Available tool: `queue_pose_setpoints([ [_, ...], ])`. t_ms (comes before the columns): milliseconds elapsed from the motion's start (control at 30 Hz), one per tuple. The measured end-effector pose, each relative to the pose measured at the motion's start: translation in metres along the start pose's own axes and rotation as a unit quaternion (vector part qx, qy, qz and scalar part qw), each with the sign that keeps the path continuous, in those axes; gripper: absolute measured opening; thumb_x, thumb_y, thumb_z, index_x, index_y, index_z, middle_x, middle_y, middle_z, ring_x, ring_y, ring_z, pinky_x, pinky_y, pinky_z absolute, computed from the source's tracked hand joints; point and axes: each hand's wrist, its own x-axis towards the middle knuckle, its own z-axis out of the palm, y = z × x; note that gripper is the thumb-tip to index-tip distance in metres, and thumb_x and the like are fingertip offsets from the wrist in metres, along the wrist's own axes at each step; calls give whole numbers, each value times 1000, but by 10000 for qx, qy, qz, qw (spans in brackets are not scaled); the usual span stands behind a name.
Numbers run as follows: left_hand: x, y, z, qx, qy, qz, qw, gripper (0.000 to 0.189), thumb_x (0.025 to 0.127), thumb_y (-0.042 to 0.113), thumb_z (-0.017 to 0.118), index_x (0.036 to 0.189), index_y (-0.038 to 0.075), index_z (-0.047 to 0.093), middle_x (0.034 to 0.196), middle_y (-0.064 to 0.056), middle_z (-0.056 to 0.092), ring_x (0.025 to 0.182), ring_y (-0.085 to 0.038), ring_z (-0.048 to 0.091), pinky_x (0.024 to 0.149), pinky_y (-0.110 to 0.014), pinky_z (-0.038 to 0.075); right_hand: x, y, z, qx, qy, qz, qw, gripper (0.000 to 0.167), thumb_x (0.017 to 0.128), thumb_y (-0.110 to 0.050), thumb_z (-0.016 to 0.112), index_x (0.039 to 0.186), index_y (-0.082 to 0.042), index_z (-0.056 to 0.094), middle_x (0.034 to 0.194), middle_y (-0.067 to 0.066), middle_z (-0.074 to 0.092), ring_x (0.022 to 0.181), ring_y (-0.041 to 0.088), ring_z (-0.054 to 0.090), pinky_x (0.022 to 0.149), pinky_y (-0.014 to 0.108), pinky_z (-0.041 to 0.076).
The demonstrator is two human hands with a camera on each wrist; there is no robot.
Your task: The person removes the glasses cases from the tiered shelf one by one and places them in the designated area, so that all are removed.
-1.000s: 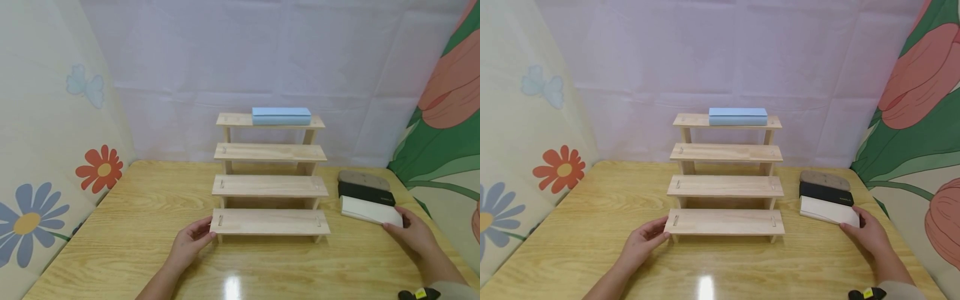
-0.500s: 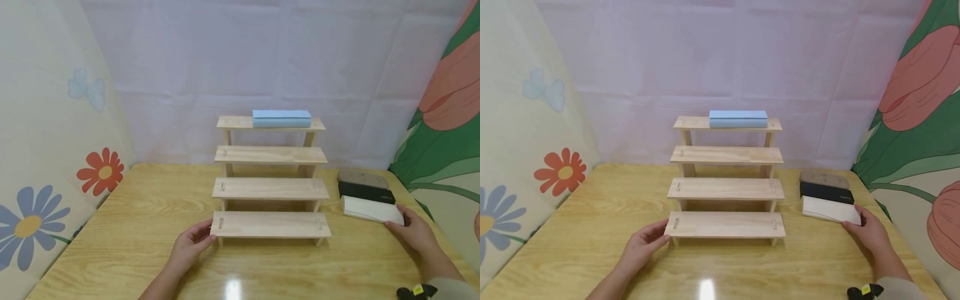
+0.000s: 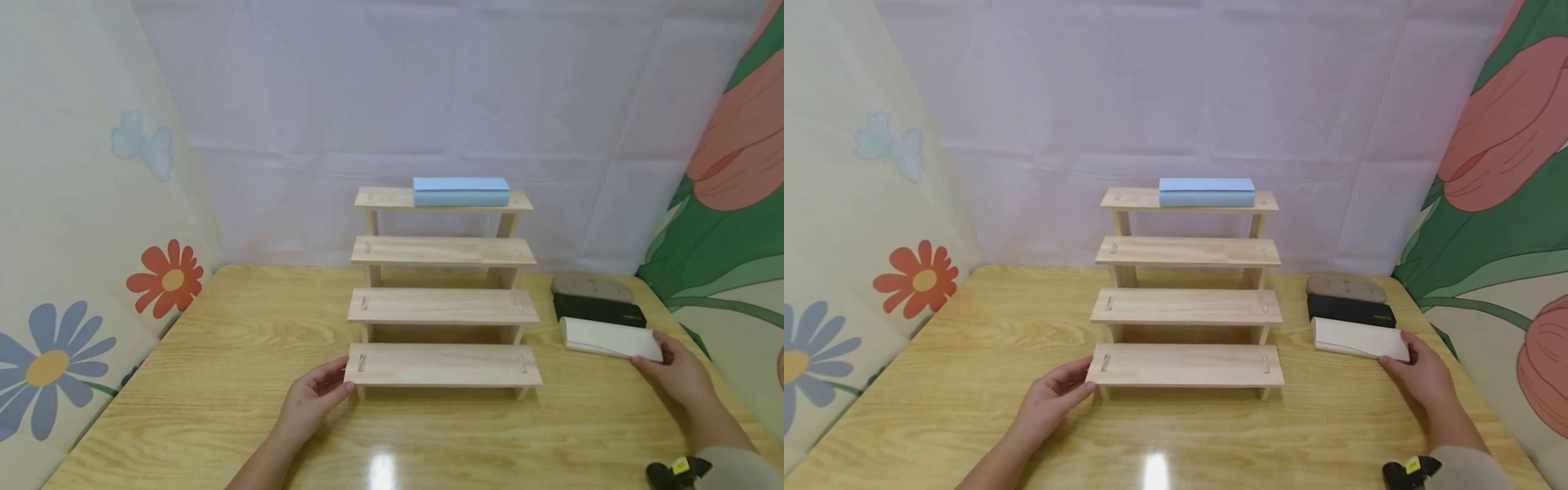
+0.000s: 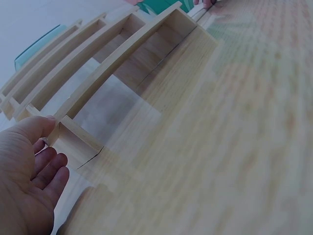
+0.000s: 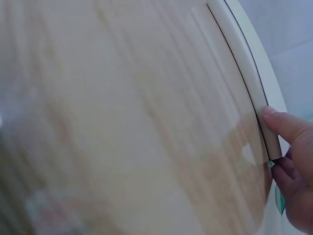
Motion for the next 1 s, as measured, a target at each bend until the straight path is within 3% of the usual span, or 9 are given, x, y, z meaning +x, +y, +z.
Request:
queue_pose_setpoints([
  [467, 0, -1, 0, -26, -20, -35, 10000, 45, 87, 10, 73, 129, -2, 60, 126, -18, 65, 107, -16, 63, 84, -13, 52, 0, -6, 0, 170, -108, -1, 9998, 93, 98, -47, 54, 147, 18, 9, 143, 49, 21, 128, 63, 28, 104, 70, 31],
  [700, -1, -1, 0, -53, -17, -34, 10000, 45, 87, 9, 73, 129, -2, 60, 125, -18, 65, 106, -15, 63, 84, -14, 52, -1, -18, -4, 453, 122, 185, 9987, 89, 98, -50, 52, 151, 9, 13, 150, 44, 12, 134, 63, 15, 105, 75, 22],
  [833, 0, -1, 0, -26, -3, -17, 10000, 45, 87, 9, 73, 129, -2, 60, 124, -18, 66, 104, -12, 62, 84, -13, 52, -1, -25, -7, 598, 333, -52, 9976, 85, 98, -46, 53, 151, 9, 16, 151, 43, 12, 136, 63, 14, 105, 76, 21],
  [1000, 0, -1, 0, 15, 21, 27, 10000, 45, 86, 9, 74, 128, -2, 61, 123, -19, 66, 103, -11, 63, 84, -13, 52, 2, -34, -11, 635, 317, -239, 9972, 86, 98, -47, 52, 152, 7, 14, 152, 42, 13, 133, 64, 18, 100, 76, 26],
])
